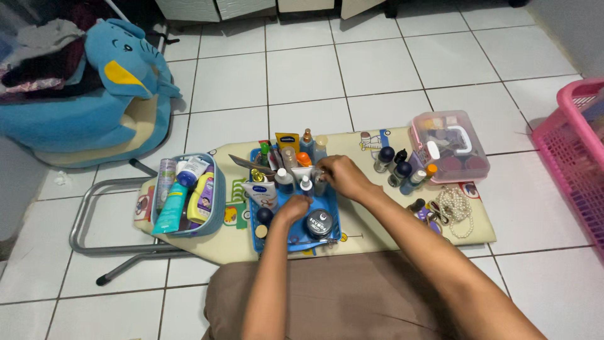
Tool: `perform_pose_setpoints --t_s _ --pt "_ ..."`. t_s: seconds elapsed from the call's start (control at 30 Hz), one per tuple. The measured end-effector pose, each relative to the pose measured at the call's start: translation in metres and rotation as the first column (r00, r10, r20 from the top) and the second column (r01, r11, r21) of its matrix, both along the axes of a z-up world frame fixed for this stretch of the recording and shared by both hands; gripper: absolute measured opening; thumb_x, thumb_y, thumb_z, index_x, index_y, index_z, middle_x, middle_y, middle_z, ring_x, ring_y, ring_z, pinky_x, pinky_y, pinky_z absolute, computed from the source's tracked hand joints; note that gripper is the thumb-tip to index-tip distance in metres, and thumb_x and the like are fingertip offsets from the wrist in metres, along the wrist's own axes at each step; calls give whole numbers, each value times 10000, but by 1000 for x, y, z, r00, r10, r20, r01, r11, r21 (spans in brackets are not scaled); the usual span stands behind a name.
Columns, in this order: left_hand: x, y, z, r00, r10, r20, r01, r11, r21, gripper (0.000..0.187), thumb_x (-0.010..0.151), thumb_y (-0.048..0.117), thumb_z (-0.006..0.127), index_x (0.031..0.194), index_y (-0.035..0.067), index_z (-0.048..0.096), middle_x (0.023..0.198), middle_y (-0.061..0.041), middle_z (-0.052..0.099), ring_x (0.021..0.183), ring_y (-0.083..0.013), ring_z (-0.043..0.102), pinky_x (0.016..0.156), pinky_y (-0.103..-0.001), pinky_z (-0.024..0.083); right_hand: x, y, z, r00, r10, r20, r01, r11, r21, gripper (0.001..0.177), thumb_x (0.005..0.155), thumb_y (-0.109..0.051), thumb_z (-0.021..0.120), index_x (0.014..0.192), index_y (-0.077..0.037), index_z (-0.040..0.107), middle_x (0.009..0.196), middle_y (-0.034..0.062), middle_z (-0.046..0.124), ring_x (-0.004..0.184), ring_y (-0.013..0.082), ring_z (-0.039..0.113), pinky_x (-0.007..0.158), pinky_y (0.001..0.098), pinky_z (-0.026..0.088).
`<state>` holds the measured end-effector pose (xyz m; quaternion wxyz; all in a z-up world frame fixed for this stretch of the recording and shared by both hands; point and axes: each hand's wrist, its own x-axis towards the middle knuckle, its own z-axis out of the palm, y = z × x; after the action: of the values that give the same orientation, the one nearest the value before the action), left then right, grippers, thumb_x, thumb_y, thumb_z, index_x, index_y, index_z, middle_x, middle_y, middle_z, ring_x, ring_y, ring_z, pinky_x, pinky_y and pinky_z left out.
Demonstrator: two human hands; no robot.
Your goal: The person sits on the floor and sorts assorted toiletry bottles, tubes, jars and a pouch from an ironing board into a blue plastic basket, placing items one at a time and arranging them inside the basket.
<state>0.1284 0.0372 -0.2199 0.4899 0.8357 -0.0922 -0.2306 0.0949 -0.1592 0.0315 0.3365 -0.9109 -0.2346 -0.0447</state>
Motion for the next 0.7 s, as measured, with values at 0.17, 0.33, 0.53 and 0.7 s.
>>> perform_pose_setpoints --t_s 0.17,0.33,0.53,0.7 --pt "17 -6 -17 998 -23 -65 18 998 -65 452 859 -4 471 1233 23 724 1273 -170 725 1195 -244 669 1067 -324 464 8 9 -31 995 29 100 -27 999 -28 206 800 -1 676 1001 -24 713 933 192 719 918 393 684 818 459 553" --pt "19 -10 -15 999 -30 -44 32 999 38 445 878 5 487 1268 39 699 1291 -167 702 1208 -249 647 1064 -333 456 14 11 -44 992 -18 128 27 998 -63 146 797 -35 675 942 -25 686 901 188 708 915 401 673 808 473 545" --pt "19 -16 -17 1000 -2 -10 2 1000 -6 385 891 29 486 1189 1 727 1212 -195 739 1124 -260 681 996 -356 501 9 18 -36 994 -38 105 50 993 -109 117 810 -84 703 915 -34 686 927 188 710 928 399 681 802 470 550" --pt "16 -20 -16 993 63 -104 -69 996 -60 290 981 163 518 1076 -17 724 1020 -148 743 916 -212 636 801 -366 506 0 3 -19 996 -87 -6 86 989 -119 434 730 -262 829 1064 -16 704 1014 223 712 960 416 680 817 461 550"
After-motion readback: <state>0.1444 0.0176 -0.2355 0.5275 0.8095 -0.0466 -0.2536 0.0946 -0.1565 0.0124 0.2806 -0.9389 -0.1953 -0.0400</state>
